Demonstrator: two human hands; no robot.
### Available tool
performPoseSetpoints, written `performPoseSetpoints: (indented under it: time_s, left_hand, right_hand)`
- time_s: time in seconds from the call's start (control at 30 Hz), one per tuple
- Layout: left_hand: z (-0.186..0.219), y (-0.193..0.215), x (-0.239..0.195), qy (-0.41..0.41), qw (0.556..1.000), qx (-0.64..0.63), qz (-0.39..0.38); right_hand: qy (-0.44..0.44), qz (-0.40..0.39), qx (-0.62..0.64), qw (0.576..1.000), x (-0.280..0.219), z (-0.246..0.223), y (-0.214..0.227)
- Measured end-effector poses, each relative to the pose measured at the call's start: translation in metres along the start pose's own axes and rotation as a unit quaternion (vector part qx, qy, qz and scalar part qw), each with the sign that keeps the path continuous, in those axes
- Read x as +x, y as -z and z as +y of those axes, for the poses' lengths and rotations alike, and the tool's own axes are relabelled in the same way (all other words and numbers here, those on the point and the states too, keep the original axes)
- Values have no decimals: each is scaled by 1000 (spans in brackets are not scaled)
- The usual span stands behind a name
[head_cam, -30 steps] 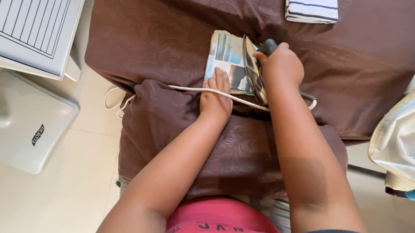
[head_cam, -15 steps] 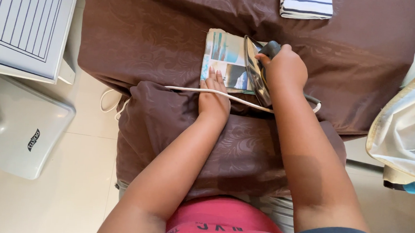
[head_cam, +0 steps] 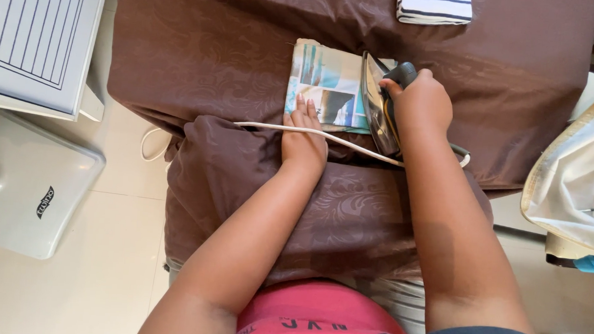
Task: Ironing a patterned shirt on a flat surface and folding it into a neat square, with intermittent ironing of the folds.
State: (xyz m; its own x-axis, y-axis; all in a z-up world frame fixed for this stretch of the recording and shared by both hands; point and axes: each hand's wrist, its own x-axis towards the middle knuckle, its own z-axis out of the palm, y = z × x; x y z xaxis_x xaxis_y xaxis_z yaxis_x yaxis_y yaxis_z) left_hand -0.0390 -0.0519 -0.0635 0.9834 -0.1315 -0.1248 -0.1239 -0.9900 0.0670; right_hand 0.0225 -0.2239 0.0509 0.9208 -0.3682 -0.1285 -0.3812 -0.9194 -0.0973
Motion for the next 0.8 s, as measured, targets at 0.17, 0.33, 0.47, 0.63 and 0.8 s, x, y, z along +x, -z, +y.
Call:
performPoseSetpoints:
  time_s: [0.17,0.33,0.47,0.63,0.8]
  left_hand:
    - [0,-13,4,1,1000,-1,11]
    - [0,-15,6,7,1000,-9,24]
    - [0,-18,6,-2,998,-22,65]
    - [-7,-30,7,-12,994,-30,108]
    - [-8,-26,7,-18,995,-14,98]
  right_hand:
    - [-20,8,2,1000,15,21,-12]
    - [-47,27,8,998,31,49,-17]
    - [-69,13,7,997,30,50,-8]
    - [-69,15,22,997,38,55,-7]
    - [-74,2,-1,997,48,68,-12]
